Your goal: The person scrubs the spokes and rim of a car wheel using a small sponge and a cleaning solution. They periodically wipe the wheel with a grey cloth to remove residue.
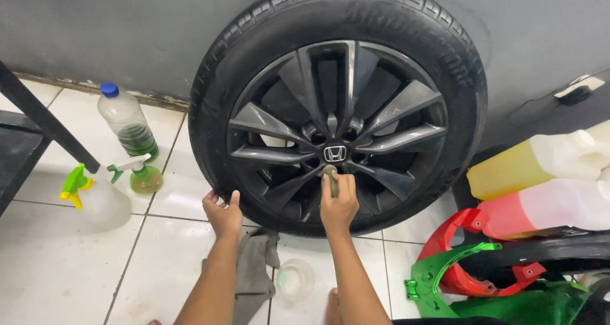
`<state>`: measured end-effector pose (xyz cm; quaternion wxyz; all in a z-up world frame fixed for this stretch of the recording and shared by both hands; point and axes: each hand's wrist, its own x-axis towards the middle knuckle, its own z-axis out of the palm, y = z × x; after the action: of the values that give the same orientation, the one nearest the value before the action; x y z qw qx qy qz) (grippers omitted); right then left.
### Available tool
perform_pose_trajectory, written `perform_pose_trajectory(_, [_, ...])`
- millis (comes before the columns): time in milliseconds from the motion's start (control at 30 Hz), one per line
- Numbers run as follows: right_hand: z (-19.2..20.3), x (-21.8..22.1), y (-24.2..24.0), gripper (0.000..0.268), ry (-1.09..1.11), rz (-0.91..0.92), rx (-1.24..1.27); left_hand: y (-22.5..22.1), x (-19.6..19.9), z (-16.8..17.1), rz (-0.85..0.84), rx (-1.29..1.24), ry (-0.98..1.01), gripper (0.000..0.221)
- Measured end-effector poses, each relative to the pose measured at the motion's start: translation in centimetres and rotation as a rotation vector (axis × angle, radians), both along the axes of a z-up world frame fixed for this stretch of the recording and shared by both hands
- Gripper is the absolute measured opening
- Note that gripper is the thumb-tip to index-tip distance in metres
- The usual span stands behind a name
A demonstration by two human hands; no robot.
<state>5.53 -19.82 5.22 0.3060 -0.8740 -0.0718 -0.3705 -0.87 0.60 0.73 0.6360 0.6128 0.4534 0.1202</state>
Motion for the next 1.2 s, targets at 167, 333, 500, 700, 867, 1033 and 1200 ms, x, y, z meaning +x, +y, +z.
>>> perform_pose_trajectory(167, [-3.6,-0.5,-0.8,0.009,0.006,0.037,-0.006,-0.1,0.7,-0.6,-0.005,0.026,0.0,0.061])
perform_pose_trajectory(333, [-4.6,-0.7,-0.7,0.011,-0.005,0.008,-0.073,0.0,0.6,-0.3,-0.031,0.012,0.019,0.062])
perform_pose_trajectory(500, [-1.6,-0.8,0.2,0.009,0.025,-0.053,-0.073,0.9,1.0,-1.1,-0.152,0.105,0.21,0.062])
perform_pose_trajectory(700, [-6.1,-2.0,-0.9,0.007,0.067,-0.058,-0.264,1.4,0.4,1.9,-0.335,0.269,0.239,0.024])
perform_pose_trajectory(867, [-4.0,-1.6,-0.2,0.004,0.069,-0.09,-0.233,-1.6,-1.9,10.8,-0.596,0.348,-0.019,0.035])
perform_pose_trajectory(1033, [-5.8,-2.1,-0.8,0.007,0.06,-0.102,-0.281,-3.4,-2.1,11.9,-0.8,0.507,-0.16,0.055])
perform_pose_trajectory(1200, [-8.9,-3.0,-1.3,0.009,0.117,-0.057,-0.383,-4.4,-1.6,11.3,-0.937,0.534,-0.079,0.074])
